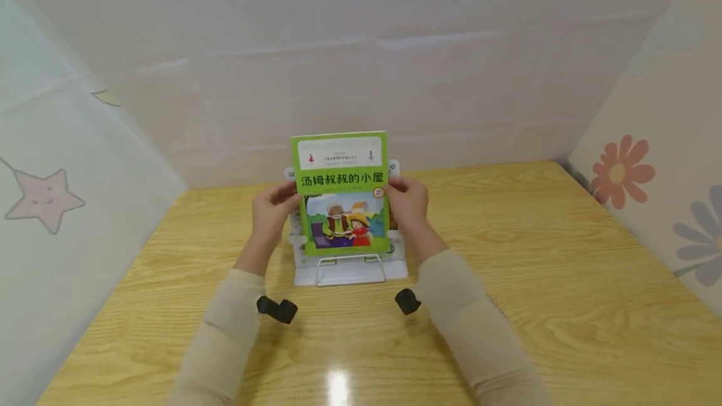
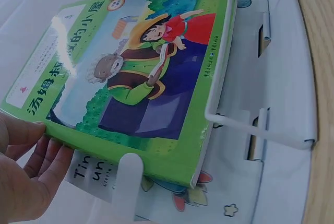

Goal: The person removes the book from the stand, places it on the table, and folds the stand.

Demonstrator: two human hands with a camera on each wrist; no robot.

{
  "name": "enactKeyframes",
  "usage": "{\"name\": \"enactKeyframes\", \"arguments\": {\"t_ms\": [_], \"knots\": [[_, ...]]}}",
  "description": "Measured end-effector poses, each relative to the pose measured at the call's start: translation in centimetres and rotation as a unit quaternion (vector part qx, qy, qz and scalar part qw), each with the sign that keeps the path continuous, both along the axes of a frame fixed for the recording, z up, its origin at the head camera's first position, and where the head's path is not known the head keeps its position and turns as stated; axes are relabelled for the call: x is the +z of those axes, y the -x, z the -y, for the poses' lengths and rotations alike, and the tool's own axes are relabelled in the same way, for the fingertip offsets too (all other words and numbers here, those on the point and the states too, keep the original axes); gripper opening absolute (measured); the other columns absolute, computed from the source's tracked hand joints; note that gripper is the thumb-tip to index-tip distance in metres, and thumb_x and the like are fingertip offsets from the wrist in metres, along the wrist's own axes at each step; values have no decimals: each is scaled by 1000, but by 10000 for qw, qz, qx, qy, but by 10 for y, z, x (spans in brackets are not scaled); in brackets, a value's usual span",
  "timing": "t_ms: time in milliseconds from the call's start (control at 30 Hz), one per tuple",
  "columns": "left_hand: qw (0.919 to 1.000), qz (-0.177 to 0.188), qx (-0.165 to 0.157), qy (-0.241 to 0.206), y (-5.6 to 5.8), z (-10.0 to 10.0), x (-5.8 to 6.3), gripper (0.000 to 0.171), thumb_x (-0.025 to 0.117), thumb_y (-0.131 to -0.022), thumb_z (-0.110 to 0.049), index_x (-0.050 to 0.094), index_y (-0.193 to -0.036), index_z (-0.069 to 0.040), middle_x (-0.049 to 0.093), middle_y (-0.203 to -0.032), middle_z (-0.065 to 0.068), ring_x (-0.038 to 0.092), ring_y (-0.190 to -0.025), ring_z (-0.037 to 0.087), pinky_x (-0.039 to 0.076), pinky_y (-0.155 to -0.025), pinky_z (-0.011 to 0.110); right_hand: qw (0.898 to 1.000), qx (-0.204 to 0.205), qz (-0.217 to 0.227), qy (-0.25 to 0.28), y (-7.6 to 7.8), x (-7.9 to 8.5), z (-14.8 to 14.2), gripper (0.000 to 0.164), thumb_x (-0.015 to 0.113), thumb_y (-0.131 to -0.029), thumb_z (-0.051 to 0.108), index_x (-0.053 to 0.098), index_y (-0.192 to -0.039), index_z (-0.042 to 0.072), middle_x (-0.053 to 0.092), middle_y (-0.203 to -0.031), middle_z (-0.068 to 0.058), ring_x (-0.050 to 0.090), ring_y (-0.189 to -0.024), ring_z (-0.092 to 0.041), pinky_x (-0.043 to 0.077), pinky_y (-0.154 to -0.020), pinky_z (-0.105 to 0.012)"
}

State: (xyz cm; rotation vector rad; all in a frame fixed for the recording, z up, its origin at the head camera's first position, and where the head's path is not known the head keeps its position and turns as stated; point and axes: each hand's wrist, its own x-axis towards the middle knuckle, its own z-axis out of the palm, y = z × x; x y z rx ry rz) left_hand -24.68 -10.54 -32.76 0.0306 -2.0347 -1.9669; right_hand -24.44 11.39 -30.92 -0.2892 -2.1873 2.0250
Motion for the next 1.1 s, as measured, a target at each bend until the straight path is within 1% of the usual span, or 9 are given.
{"name": "enactKeyframes", "arguments": {"t_ms": [67, 233, 267, 367, 467, 633, 767, 1000, 1100], "knots": [[9999, -149, -53, -8, 2, 0, 5, 30, 59, -74, 10, 59, -103, 4, 59, -96, 15, 55, -84, 20, 47, -74, 23, 9999, -7, -107, 53, 9, -2, -3, 29, 54, -84, 5, 52, -110, -8, 52, -105, -17, 51, -89, -22, 45, -79, -31], [9984, -498, -254, -29, 7, 1, 20, 29, 59, -75, 9, 58, -103, 5, 58, -96, 15, 55, -84, 19, 46, -75, 24, 9942, 93, -815, 690, 65, -39, -26, 24, 64, -77, 9, 60, -99, -1, 56, -98, -13, 55, -86, -21, 49, -69, -29], [9980, -565, -283, -28, 8, 2, 24, 29, 58, -75, 9, 58, -103, 5, 58, -97, 15, 55, -85, 19, 46, -75, 24, 9928, 138, -903, 773, 69, -39, -28, 24, 65, -76, 9, 61, -98, -1, 56, -98, -12, 56, -85, -20, 50, -68, -29], [9967, -730, -357, -39, 9, 2, 34, 29, 58, -76, 9, 57, -104, 5, 58, -98, 15, 55, -87, 20, 46, -76, 25, 9923, 100, -1048, 644, 59, -16, -21, 23, 63, -78, 7, 60, -98, -4, 56, -97, -13, 55, -86, -20, 50, -69, -29], [9957, -835, -389, -63, 9, 3, 43, 28, 57, -77, 8, 57, -105, 5, 57, -99, 15, 54, -88, 20, 46, -77, 25, 9950, 91, -904, 413, 29, 25, -9, 24, 56, -82, 1, 55, -103, -10, 54, -98, -15, 53, -87, -21, 48, -74, -30], [9932, -1023, -504, -244, 8, 6, 54, 28, 55, -78, 9, 55, -106, 7, 57, -99, 17, 54, -87, 20, 47, -75, 27, 9953, 223, -872, 359, 10, 57, 0, 25, 52, -84, 1, 53, -105, -12, 53, -96, -13, 53, -87, -20, 47, -76, -28], [9934, -955, -518, -379, 7, 12, 61, 28, 55, -78, 9, 55, -107, 8, 57, -99, 16, 54, -87, 20, 47, -75, 28, 9954, 213, -889, 289, 9, 64, 6, 25, 52, -84, 0, 52, -106, -12, 52, -98, -15, 53, -90, -23, 47, -76, -30], [9961, -707, -409, -347, 3, 31, 71, 31, 57, -79, 7, 54, -109, 7, 56, -101, 16, 54, -88, 21, 47, -76, 28, 9928, 367, -1039, 475, 16, 62, 21, 21, 55, -82, 1, 55, -101, -11, 54, -95, -15, 56, -85, -23, 48, -73, -31], [9966, -649, -358, -370, 2, 42, 74, 31, 56, -78, 7, 54, -109, 8, 56, -99, 14, 54, -86, 20, 47, -76, 27, 9898, 588, -1109, 673, 32, 49, 25, 20, 59, -80, 3, 58, -97, -7, 56, -94, -14, 57, -84, -22, 49, -70, -30]]}}
